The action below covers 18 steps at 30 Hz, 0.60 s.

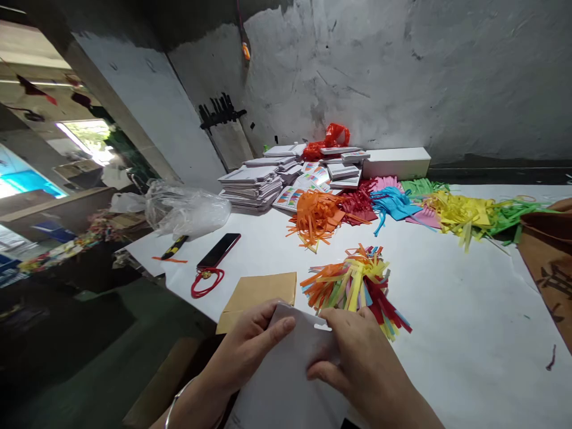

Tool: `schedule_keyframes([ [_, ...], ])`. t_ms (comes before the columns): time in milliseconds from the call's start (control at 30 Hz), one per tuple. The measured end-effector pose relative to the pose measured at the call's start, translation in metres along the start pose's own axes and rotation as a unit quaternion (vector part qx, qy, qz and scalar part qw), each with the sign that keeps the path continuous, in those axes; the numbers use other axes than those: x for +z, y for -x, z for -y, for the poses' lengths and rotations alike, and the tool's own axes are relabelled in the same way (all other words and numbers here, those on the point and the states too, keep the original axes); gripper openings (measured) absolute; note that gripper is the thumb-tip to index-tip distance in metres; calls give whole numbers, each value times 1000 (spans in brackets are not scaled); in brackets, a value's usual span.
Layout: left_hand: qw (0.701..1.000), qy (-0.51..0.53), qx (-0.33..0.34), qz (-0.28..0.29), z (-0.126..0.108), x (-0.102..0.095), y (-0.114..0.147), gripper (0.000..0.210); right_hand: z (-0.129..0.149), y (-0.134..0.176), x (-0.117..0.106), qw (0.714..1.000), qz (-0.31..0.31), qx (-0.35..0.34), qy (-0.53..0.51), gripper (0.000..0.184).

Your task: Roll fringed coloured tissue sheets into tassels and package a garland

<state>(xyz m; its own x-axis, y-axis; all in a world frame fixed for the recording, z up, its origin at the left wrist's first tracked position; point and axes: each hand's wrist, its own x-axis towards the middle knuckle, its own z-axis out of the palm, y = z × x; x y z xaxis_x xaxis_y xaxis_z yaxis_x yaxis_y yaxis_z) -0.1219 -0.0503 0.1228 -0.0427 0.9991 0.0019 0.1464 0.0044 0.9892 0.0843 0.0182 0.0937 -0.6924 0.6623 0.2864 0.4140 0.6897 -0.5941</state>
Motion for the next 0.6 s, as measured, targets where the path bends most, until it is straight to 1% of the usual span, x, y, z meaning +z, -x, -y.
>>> schedule_keyframes([
  [33,1000,5,-1,3,-1,0,0,39,2,-1,-2,1000,13,9,-6,40],
  [133,999,27,-2,21,-4,0,-1,35,4,-4,-7,997,43,31,-50,23],
  [167,999,32,-3,26,-5,0,-1,35,4,-5,-8,996,52,36,-69,23],
  [333,999,35,-21,26,-2,3,-2,37,6,-8,-14,986,87,42,-139,41],
  [400,998,37,-23,34,-1,2,-2,37,5,-4,-16,982,81,47,-164,42],
  [433,998,39,-24,35,-3,0,-2,37,2,0,-17,981,59,55,-177,40],
  [467,998,47,-28,31,-5,-4,-2,36,-3,7,-16,980,22,65,-188,37],
  [500,997,63,-32,17,-8,-10,-2,35,-10,15,-14,977,-33,77,-195,36],
  [533,996,86,-36,-11,-13,-17,-1,34,-20,25,-9,972,-91,90,-197,40],
  [567,991,115,-36,-51,-19,-26,-1,33,-30,36,-2,965,-146,94,-198,45],
  [600,984,145,-28,-101,-25,-35,0,33,-42,47,8,958,-185,85,-201,49],
])
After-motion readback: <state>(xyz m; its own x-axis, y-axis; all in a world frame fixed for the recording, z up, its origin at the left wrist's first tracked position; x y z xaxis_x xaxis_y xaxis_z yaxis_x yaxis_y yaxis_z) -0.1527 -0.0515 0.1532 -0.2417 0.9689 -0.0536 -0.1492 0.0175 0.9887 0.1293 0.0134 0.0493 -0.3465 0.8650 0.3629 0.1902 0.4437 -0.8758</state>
